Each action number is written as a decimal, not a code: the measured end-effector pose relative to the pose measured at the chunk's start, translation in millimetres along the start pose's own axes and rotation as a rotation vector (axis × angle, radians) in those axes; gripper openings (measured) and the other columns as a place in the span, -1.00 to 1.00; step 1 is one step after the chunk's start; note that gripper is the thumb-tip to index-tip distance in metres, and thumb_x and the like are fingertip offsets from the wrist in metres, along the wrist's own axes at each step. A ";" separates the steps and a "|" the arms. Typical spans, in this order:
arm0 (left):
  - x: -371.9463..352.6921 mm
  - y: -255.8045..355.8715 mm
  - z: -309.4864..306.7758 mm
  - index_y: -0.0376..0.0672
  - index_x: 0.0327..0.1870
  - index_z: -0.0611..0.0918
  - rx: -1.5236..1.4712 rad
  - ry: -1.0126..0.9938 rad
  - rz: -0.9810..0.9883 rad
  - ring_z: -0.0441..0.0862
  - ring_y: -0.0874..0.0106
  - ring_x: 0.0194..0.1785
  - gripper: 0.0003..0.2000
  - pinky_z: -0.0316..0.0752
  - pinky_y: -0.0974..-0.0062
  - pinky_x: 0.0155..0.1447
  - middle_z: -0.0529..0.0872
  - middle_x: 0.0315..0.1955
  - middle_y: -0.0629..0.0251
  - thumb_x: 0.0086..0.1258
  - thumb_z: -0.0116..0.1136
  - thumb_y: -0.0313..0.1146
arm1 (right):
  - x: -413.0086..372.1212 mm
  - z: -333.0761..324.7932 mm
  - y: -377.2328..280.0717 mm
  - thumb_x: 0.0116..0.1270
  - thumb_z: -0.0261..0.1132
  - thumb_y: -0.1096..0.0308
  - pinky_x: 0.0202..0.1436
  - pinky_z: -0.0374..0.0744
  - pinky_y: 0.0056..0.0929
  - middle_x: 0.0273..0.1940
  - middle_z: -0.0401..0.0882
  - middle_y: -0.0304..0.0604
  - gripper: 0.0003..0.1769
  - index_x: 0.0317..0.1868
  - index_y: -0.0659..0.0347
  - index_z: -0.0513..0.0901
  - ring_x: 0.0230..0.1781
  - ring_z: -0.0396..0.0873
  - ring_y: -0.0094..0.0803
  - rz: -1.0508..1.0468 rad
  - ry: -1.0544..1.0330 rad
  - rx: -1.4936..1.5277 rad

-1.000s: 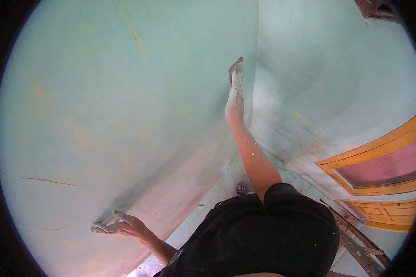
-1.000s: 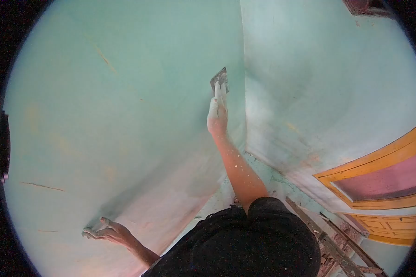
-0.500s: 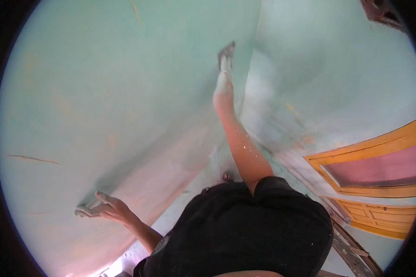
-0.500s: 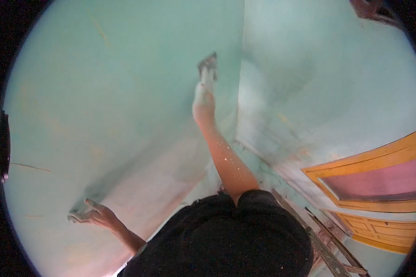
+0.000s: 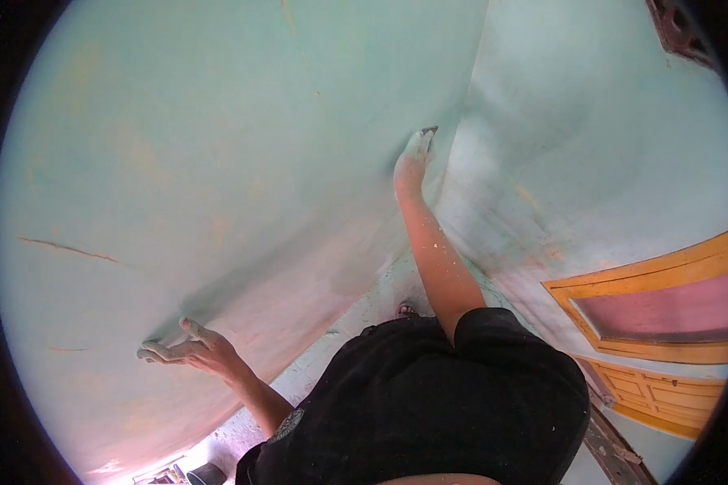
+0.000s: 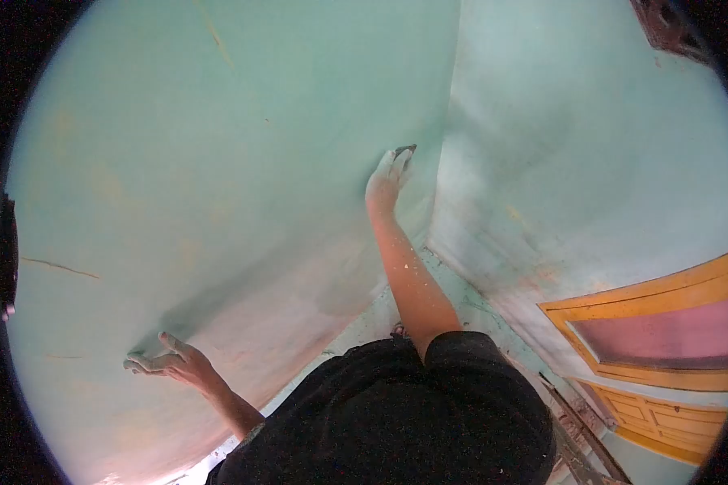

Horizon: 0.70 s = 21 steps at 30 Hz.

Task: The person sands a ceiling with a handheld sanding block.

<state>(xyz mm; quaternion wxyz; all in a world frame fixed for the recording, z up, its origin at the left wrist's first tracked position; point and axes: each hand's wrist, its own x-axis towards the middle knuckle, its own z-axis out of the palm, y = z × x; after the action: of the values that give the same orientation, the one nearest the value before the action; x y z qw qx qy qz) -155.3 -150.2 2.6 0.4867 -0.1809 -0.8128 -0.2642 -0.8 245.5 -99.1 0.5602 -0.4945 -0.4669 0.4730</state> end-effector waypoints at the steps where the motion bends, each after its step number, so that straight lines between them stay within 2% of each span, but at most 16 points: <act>1: 0.1 0.0 -0.2 -0.25 0.50 -0.07 -0.009 0.002 0.005 -0.20 -0.21 0.54 -0.21 -0.09 -0.21 0.53 -0.11 0.46 -0.29 0.51 -0.14 0.15 | -0.8 2.8 -2.5 0.59 -0.19 0.05 0.59 -0.14 -0.15 0.55 -0.13 0.19 -0.27 0.52 0.44 -0.09 0.58 -0.22 0.03 -0.002 0.009 0.004; 4: -1.5 2.8 -1.8 -0.25 0.51 -0.09 -0.026 -0.035 -0.054 -0.22 -0.22 0.54 -0.19 -0.09 -0.21 0.53 -0.14 0.47 -0.28 0.51 -0.15 0.18 | 4.6 8.0 1.6 0.59 -0.20 0.03 0.59 -0.14 -0.19 0.56 -0.22 0.21 -0.23 0.51 0.48 -0.17 0.58 -0.22 0.02 -0.048 0.059 0.106; 10: -3.3 -11.1 4.5 -0.31 0.51 -0.13 0.004 -0.018 -0.014 -0.30 -0.23 0.55 -0.14 -0.14 -0.20 0.53 -0.22 0.48 -0.26 0.50 -0.22 0.23 | 21.6 15.6 13.6 0.59 -0.29 0.00 0.61 -0.16 -0.27 0.57 -0.24 0.17 -0.23 0.52 0.45 -0.17 0.60 -0.24 -0.06 0.106 0.089 0.268; 13: -3.2 -5.2 2.3 -0.36 0.51 -0.18 0.016 -0.060 -0.038 -0.34 -0.22 0.55 -0.08 -0.16 -0.20 0.53 -0.26 0.48 -0.26 0.48 -0.27 0.29 | 9.3 12.6 -28.8 0.59 -0.28 0.01 0.61 -0.17 -0.28 0.57 -0.25 0.16 -0.24 0.53 0.43 -0.18 0.60 -0.23 -0.06 0.085 0.036 0.187; 15: -3.0 2.4 -1.6 -0.39 0.51 -0.22 -0.011 -0.102 -0.117 -0.37 -0.21 0.55 -0.06 -0.17 -0.19 0.54 -0.28 0.49 -0.24 0.48 -0.34 0.31 | -9.8 15.6 -60.7 0.59 -0.25 0.06 0.60 -0.16 -0.24 0.57 -0.27 0.16 -0.27 0.53 0.43 -0.18 0.60 -0.23 -0.04 0.039 -0.043 0.488; 16: -4.0 2.4 -1.2 -0.39 0.51 -0.22 -0.006 -0.102 -0.121 -0.37 -0.21 0.55 -0.06 -0.17 -0.19 0.54 -0.28 0.49 -0.24 0.48 -0.34 0.31 | -24.1 16.8 -63.5 0.59 -0.25 0.06 0.60 -0.16 -0.24 0.57 -0.27 0.16 -0.27 0.53 0.43 -0.18 0.60 -0.23 -0.04 0.041 -0.048 0.486; 18: -4.3 1.1 0.8 -0.38 0.51 -0.24 0.045 -0.105 -0.124 -0.38 -0.20 0.55 -0.07 -0.19 -0.19 0.53 -0.30 0.50 -0.21 0.49 -0.39 0.31 | -55.8 14.9 -64.1 0.59 -0.23 0.09 0.60 -0.14 -0.19 0.58 -0.29 0.15 -0.27 0.52 0.44 -0.18 0.59 -0.24 0.00 -0.427 -0.132 0.180; 19: -4.4 1.8 1.5 -0.38 0.51 -0.24 0.046 -0.096 -0.127 -0.38 -0.20 0.55 -0.07 -0.19 -0.19 0.53 -0.30 0.50 -0.21 0.49 -0.39 0.31 | -58.8 12.1 -60.1 0.59 -0.23 0.09 0.60 -0.14 -0.19 0.58 -0.29 0.15 -0.27 0.52 0.44 -0.18 0.59 -0.24 0.00 -0.432 -0.136 0.187; 21: -4.5 3.4 1.4 -0.37 0.51 -0.24 0.006 -0.078 -0.076 -0.39 -0.21 0.55 -0.11 -0.24 -0.22 0.53 -0.32 0.51 -0.20 0.51 -0.44 0.29 | -52.0 8.3 -36.5 0.57 -0.25 0.14 0.61 -0.19 -0.15 0.57 -0.32 0.19 -0.28 0.51 0.48 -0.20 0.59 -0.27 0.03 -0.496 -0.085 -0.059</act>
<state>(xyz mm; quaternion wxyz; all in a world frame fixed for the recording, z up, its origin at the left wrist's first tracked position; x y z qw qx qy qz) -152.4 -146.8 -1.1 0.4447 -0.1589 -0.8382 -0.2728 -12.6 192.5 -65.1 0.6243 -0.3606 -0.6106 0.3277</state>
